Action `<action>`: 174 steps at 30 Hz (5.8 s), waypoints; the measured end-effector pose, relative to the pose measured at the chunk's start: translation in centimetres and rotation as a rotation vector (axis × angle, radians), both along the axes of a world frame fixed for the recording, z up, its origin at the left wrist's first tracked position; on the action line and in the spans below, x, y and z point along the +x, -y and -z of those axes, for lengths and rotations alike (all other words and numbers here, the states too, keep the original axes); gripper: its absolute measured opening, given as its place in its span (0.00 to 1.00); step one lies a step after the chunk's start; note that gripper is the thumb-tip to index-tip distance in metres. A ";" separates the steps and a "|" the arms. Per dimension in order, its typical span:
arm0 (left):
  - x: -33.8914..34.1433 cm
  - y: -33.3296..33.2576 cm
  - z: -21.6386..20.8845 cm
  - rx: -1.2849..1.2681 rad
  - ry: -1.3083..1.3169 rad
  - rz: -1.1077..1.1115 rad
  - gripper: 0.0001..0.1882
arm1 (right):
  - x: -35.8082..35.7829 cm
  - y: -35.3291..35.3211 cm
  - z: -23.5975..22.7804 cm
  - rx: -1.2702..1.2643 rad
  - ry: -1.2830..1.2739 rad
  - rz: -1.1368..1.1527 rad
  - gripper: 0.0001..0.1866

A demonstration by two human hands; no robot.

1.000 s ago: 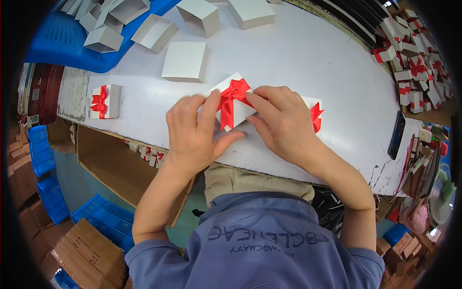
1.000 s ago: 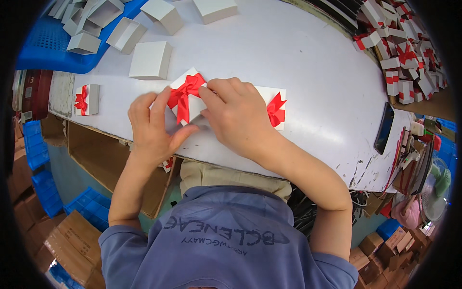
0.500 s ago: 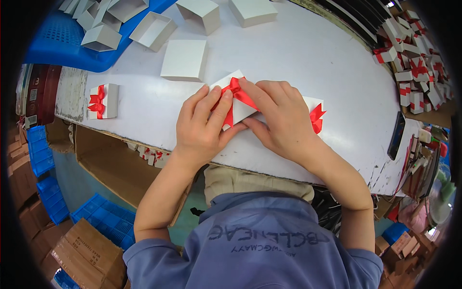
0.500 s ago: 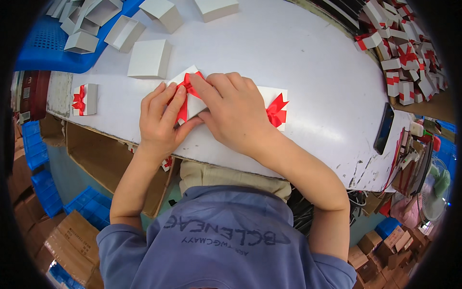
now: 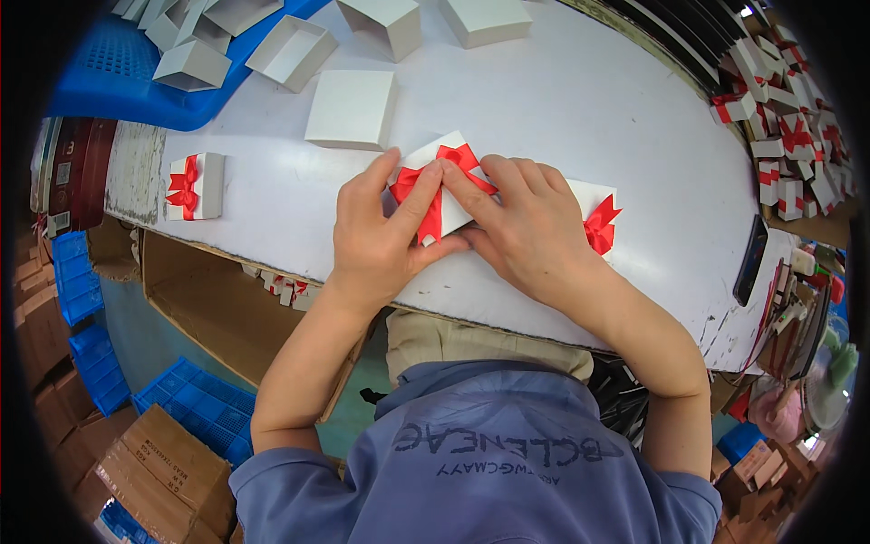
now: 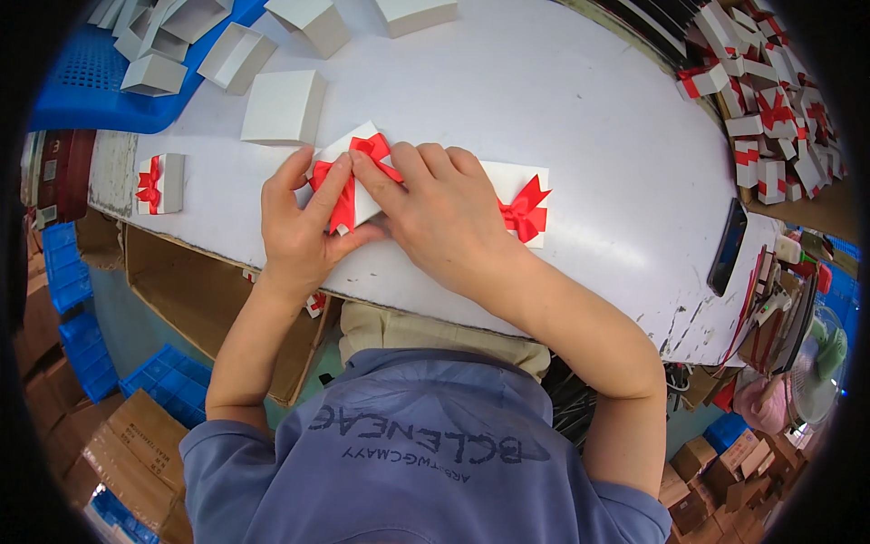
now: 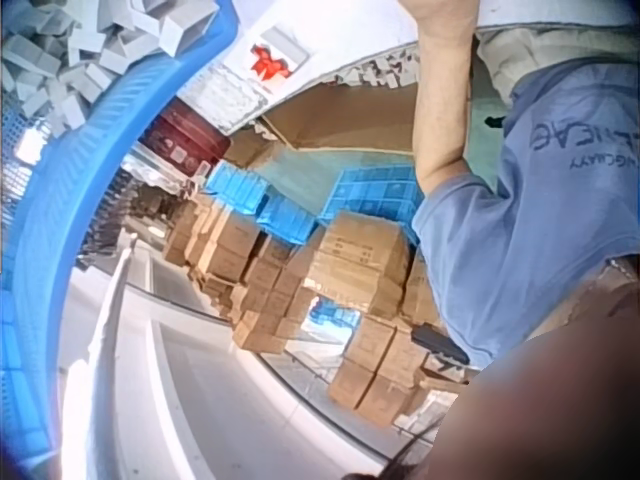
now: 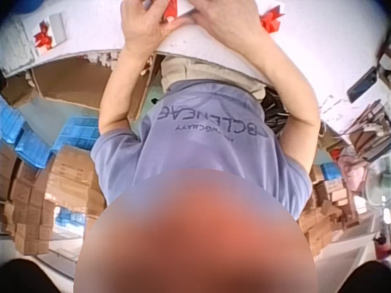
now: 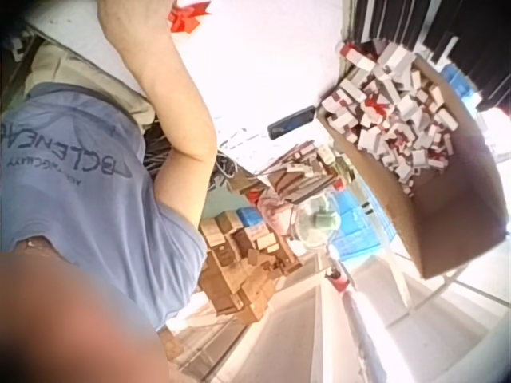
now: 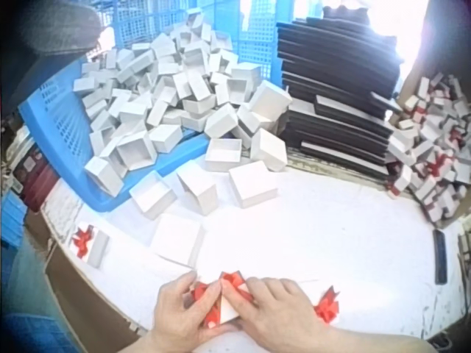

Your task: Assembling and packaging small white gift boxes with red bows by placing cardboard inserts and lids.

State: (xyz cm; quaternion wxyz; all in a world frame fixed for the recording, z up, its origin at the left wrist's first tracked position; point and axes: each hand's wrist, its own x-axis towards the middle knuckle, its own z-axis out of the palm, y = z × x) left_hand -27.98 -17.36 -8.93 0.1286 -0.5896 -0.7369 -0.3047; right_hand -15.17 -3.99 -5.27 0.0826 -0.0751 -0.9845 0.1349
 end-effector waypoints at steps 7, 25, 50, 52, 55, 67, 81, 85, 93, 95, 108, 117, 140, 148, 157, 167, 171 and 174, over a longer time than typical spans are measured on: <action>0.1 -0.3 0.5 0.017 -0.084 0.001 0.36 | 0.4 0.0 -0.5 0.022 -0.076 0.020 0.41; -1.6 4.6 -1.1 -0.192 0.134 0.091 0.34 | 9.7 -5.2 0.7 -0.518 0.033 0.303 0.63; 5.4 -4.7 -1.2 -0.193 0.269 0.438 0.51 | 7.4 -2.9 1.1 -0.635 -0.408 0.368 0.16; 5.2 -4.8 -0.8 -0.163 0.271 0.466 0.49 | 6.5 -2.6 1.3 -0.707 -0.406 0.422 0.09; 4.5 -4.6 -0.8 -0.135 0.239 0.525 0.43 | 6.1 -2.6 1.0 -0.775 -0.403 0.488 0.07; 4.3 -4.7 -2.0 -0.305 0.131 0.550 0.35 | 5.9 -4.1 0.2 -0.902 -0.185 0.546 0.07; 4.2 -4.4 -0.9 -0.203 0.219 0.585 0.38 | 6.8 -4.3 0.4 -0.824 -0.471 0.727 0.13; 4.2 -4.5 -0.3 -0.120 0.348 0.602 0.44 | 5.4 -2.3 0.9 -0.502 -0.445 0.375 0.17; 3.9 -5.0 -0.5 -0.112 0.367 0.621 0.51 | 5.2 -1.6 2.3 -0.719 -0.414 0.508 0.23; 4.2 -4.9 -1.8 -0.155 0.344 0.586 0.47 | 6.3 -2.2 2.3 -0.917 -0.322 0.541 0.27; -1.6 5.8 -1.5 -0.339 0.112 0.218 0.29 | 3.7 -19.1 -4.7 0.321 -0.507 0.325 0.43; -5.4 10.4 -4.3 -0.244 -0.091 -0.426 0.38 | -1.9 -25.7 -22.5 0.861 -0.375 0.558 0.23; -7.1 -42.2 -24.1 -0.056 -0.544 0.406 0.53 | -0.4 -32.9 -18.7 0.417 -0.642 0.414 0.26; -8.5 -40.8 -25.5 -0.265 -0.489 0.411 0.51 | 1.9 -26.1 -13.6 0.437 -0.836 -0.142 0.25; -22.0 -26.6 -14.3 0.012 -0.468 -0.027 0.40 | 5.1 -19.7 -1.6 0.154 -0.286 0.084 0.32; -26.2 -15.7 -7.9 -0.593 0.086 -0.700 0.45 | 6.3 -20.0 0.0 -0.073 -0.470 0.164 0.25; -20.9 -19.5 -7.8 -0.670 0.168 -0.473 0.35 | 5.7 -20.0 1.1 0.015 -0.448 0.244 0.23; -17.2 -20.3 -6.0 -0.525 0.219 -0.204 0.42 | 5.8 -20.0 0.4 0.065 -0.464 0.191 0.23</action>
